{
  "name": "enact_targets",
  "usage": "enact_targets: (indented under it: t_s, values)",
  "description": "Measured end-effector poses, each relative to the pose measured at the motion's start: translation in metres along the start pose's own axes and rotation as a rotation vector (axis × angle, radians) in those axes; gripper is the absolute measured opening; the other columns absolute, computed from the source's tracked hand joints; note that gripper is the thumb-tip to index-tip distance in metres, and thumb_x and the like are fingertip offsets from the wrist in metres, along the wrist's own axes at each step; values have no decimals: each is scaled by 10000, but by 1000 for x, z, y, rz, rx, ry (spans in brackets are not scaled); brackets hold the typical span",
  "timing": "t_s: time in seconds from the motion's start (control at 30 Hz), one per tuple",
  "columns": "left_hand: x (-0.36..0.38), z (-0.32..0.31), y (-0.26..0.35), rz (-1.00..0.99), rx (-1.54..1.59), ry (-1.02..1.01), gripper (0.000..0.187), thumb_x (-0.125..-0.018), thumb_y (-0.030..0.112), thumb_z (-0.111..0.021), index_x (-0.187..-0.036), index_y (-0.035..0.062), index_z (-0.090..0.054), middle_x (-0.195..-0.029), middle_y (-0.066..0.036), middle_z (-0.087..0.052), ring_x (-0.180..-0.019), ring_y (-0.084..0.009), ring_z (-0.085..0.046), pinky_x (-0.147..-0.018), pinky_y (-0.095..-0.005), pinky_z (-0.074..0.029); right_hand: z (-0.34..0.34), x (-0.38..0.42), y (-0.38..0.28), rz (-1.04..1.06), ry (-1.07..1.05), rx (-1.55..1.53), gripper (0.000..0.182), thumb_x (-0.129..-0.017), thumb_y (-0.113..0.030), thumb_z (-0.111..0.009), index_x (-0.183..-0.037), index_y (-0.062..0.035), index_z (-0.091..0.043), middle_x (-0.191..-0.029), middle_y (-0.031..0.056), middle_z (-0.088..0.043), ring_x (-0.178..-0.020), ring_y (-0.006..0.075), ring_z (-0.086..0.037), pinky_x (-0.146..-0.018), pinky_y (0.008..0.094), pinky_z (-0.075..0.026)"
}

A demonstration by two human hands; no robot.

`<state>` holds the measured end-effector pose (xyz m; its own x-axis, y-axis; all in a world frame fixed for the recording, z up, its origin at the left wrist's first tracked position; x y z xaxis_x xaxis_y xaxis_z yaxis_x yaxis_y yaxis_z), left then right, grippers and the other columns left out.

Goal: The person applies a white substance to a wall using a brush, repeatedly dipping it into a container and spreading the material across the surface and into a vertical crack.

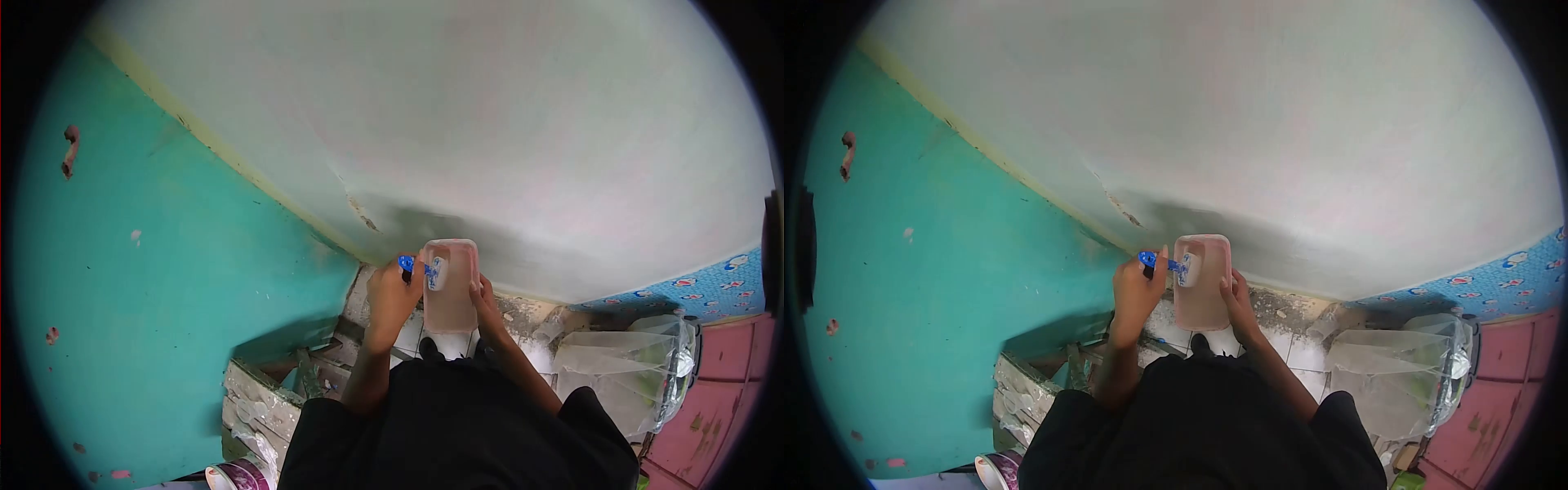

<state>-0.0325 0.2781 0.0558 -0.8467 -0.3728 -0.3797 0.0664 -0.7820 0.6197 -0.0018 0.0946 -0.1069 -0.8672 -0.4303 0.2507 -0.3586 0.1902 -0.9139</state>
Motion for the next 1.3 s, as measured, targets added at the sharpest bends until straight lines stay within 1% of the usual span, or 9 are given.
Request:
enact_targets:
  t_s: [0.2,0.5,0.6,0.7,0.8,0.9,1.0,1.2,1.3]
  values:
    - [-1,-19,0,-40,-180,-36,181,-881,207,-629,-810,42,-646,-672,-190,-630,-625,-393,-630,-551,-453,-486,-9,7,-7,-63,-18,-41,723,-987,-480,-479,-1470,-17,-205,-1348,221,-454,-1247,259,-454,-1047,374,-358]
    - [-2,-25,-8,20,-21,-113,253,-908,276,-600,-816,42,-631,-675,-190,-633,-597,-408,-621,-550,-476,-488,-9,10,-11,-78,-8,-32,723,-985,-486,-479,-1463,-12,-217,-1343,220,-451,-1240,252,-456,-1049,370,-357]
    - [-1,-22,-6,-8,-89,16,262,-911,284,-596,-827,39,-638,-673,-203,-629,-603,-409,-621,-553,-479,-484,-13,8,-15,-67,-32,-27,720,-984,-482,-484,-1462,-14,-218,-1321,215,-473,-1222,252,-474,-1042,366,-364]
    - [0,-23,-9,-19,-72,-86,233,-907,267,-605,-859,44,-649,-731,-177,-646,-639,-396,-627,-575,-464,-485,-12,4,-8,-59,-8,-40,720,-983,-479,-489,-1460,-13,-218,-1295,207,-494,-1202,250,-490,-1028,367,-378]
    - [-3,-1,19,-273,80,-226,131,-846,137,-666,-964,79,-666,-808,-86,-649,-646,-305,-620,-680,-400,-488,-8,-2,-6,-33,0,-40,717,-982,-481,-490,-1454,-13,-222,-1278,200,-500,-1194,247,-492,-1012,367,-389]
    - [-1,21,30,-442,-6,-394,249,-817,123,-678,-1064,147,-658,-924,-36,-584,-849,-242,-615,-778,-414,-464,-2,-7,-6,-81,41,-88,723,-975,-487,-501,-1454,-22,-222,-1253,193,-508,-1186,247,-495,-998,371,-397]
    - [2,35,36,-539,-62,-482,477,-688,45,-732,-1136,192,-658,-975,-15,-566,-910,-204,-589,-856,-387,-431,0,-13,-15,-75,61,-67,735,-966,-498,-512,-1456,-34,-219,-1223,183,-509,-1170,248,-500,-979,368,-410]
    - [7,47,42,-641,-103,-456,557,-647,8,-734,-1165,197,-650,-1067,-29,-560,-952,-228,-589,-877,-399,-454,-7,-17,-32,-67,75,-110,731,-964,-503,-511,-1454,-45,-221,-1220,182,-495,-1149,246,-512,-958,370,-439]
    - [4,46,34,-549,23,-524,552,-647,-4,-726,-1164,173,-647,-1166,-44,-572,-995,-247,-596,-872,-403,-468,-6,-20,-32,-47,69,-101,734,-963,-497,-513,-1450,-34,-220,-1242,191,-489,-1156,253,-515,-970,375,-441]
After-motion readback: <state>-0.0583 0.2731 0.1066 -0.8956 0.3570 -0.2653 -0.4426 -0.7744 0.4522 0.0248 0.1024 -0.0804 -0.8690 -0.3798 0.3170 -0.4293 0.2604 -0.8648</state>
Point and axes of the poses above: each hand's wrist, its own x-axis away from the middle knuckle, its own z-axis out of the back of the hand, y = z × x, the point moved 5 cm from there along -x, towards the middle knuckle
